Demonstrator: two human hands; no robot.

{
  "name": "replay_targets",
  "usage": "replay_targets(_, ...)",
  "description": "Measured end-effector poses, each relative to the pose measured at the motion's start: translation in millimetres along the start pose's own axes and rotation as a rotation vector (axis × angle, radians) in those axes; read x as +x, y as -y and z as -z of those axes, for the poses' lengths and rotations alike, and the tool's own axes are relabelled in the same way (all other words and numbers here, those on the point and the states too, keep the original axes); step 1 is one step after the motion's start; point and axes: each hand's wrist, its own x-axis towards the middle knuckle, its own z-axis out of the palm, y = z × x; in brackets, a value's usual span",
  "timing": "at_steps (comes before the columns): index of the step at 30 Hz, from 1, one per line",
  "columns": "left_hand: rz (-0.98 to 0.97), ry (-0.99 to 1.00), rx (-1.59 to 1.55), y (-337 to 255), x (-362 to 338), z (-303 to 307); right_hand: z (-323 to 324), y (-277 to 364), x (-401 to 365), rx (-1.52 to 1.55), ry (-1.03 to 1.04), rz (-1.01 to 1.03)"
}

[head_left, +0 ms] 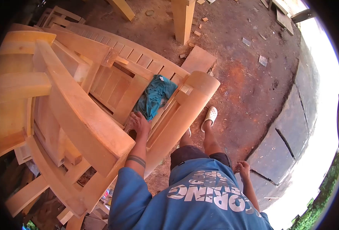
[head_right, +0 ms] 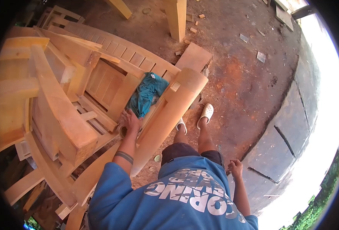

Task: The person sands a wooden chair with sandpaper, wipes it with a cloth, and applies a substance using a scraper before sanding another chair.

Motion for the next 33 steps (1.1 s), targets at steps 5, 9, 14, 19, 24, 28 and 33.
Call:
replay_targets(5,-0.205,0.282,-0.008,-10.0,66.8,-58.2,2.6,7.2,-9.0,-0.035,-0.005,0.045)
replay_targets(9,-0.218,0.233,-0.27,-0.1,71.9,-25.9,-19.7,93.0,-38.4,0.006,0.025,0.234)
replay_targets(14,-0.427,-0.212,-0.879,92.5,78.7,-37.1,-74.6,186.3,-52.2,0.097,0.395,0.47)
replay_targets(19,-0.119,0.034,-1.094,81.8,39.4,-37.4,-145.0,269.1,-83.7,-0.129,0.639,0.744)
replay_targets(24,0.083,-0.199,-1.313,15.1,71.8,-32.5,-175.6,281.4,-115.3,-0.156,0.813,0.699)
replay_targets(28,0.058,-0.012,-1.335,14.2,77.4,-57.3,-154.2,253.9,-105.1,-0.308,0.795,0.686)
replay_targets(33,0.19,0.079,-1.761,9.1,-0.3,-34.8,-103.5,221.8,-59.3,-0.055,0.584,0.593)
